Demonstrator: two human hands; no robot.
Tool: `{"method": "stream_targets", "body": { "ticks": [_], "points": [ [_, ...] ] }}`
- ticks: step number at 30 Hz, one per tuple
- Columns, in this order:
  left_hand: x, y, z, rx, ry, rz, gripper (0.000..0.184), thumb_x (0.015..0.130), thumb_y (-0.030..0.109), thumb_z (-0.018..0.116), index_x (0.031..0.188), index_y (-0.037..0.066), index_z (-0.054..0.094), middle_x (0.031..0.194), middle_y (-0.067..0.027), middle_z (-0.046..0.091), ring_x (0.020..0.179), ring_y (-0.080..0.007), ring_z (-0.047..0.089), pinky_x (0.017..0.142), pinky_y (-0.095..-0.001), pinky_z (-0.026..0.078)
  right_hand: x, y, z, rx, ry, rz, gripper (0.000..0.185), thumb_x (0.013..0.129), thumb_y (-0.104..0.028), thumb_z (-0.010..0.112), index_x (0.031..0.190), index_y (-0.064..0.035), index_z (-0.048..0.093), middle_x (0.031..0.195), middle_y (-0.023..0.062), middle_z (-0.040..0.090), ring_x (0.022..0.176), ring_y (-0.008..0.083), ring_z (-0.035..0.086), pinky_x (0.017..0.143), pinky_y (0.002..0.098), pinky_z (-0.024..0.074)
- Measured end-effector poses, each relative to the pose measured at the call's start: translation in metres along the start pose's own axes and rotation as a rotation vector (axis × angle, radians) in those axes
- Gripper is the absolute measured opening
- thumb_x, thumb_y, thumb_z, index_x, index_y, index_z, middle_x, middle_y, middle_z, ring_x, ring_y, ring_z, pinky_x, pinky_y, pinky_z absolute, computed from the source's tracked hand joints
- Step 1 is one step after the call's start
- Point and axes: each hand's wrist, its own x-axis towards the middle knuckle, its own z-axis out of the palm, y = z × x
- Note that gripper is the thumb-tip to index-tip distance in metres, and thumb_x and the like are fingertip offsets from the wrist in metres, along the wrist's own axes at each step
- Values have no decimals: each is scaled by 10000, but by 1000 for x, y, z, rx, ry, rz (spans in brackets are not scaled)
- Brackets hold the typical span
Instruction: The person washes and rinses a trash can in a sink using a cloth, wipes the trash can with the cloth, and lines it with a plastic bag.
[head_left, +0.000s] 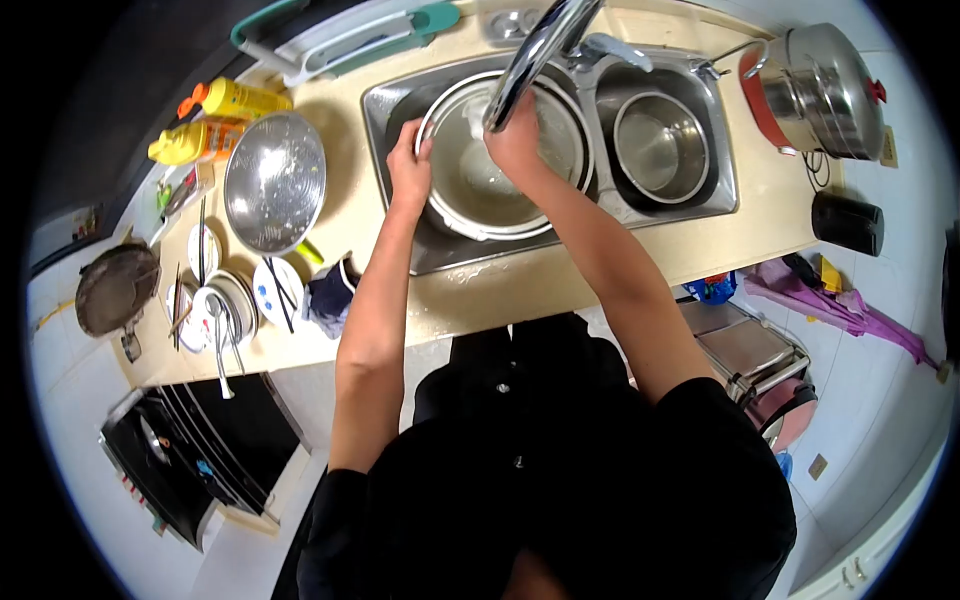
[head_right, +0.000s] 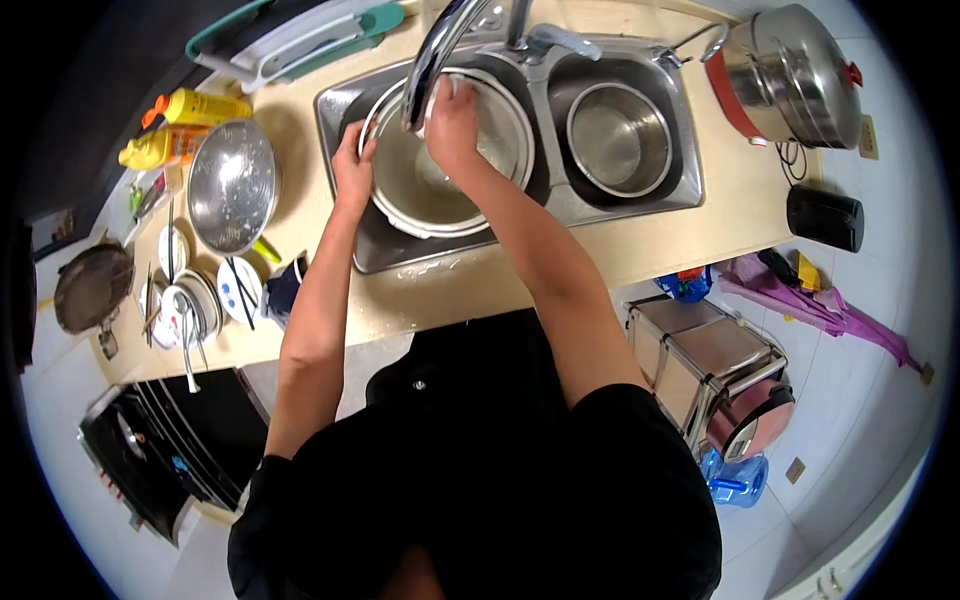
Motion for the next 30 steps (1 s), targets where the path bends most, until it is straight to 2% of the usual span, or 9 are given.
{"method": "stream_targets", "body": {
  "ticks": [5,7,11,14,18,22,26,28,30],
  "points": [
    [-6,6,1,5,15,-33,230,918,126,474,1136,60,507,1070,-58,613,970,-144,547,876,-263,406,-23,-7,52,320,-8,165,526,719,-124,661,1193,-34,452,1092,216,544,1018,347,533,893,390,410],
    [-1,-3,8,-113,85,72,220,925,178,472,1122,85,503,996,-119,616,907,-202,576,826,-295,432,-30,-14,51,392,-251,249,473,742,-112,641,1178,-41,473,982,192,608,929,299,594,814,358,460],
    [-6,-6,15,-175,118,-40,192,919,106,476,1103,56,503,1025,-60,581,943,-134,519,862,-256,394,-48,-7,34,540,-667,339,366,742,-153,648,1087,-65,561,936,129,635,848,207,606,763,315,467],
    [-3,-9,21,-200,192,-71,211,839,-45,530,1031,42,516,937,-41,575,877,-110,530,815,-239,411,-49,-1,7,457,-961,156,423,688,-169,665,1086,-63,568,919,136,634,827,213,603,753,316,465],
    [-1,-3,20,-117,193,-78,191,821,-60,540,981,39,506,905,-47,577,838,-117,536,790,-239,419,-38,-2,-43,306,-1241,-188,441,654,-143,650,1080,-67,564,966,181,603,925,323,579,825,374,442],
    [0,0,19,95,211,33,142,812,-52,545,912,20,473,885,-105,601,770,-177,555,762,-266,438,-24,18,-77,103,-1382,-293,407,629,-153,649,1028,-104,583,1032,156,558,986,318,540,825,404,443],
    [-1,5,13,157,167,35,156,802,-45,561,896,18,453,922,-124,626,762,-183,560,752,-268,442,0,26,-103,-57,-1388,-501,382,643,-91,630,1023,-102,588,1050,150,542,979,332,526,800,415,458],
    [-1,-3,14,59,200,51,143,805,-39,555,877,20,445,936,-129,629,762,-207,577,738,-291,447,7,23,-115,-420,-1176,-602,355,661,-25,595,1011,-91,592,1046,151,541,978,361,514,790,418,471],
    [-2,-9,15,-39,230,66,134,809,-33,549,857,22,437,951,-134,632,762,-232,594,724,-314,452,11,22,-116,-429,-1148,-621,341,674,20,563,1002,-70,589,1033,156,539,967,384,515,773,416,482]
  ]
}}
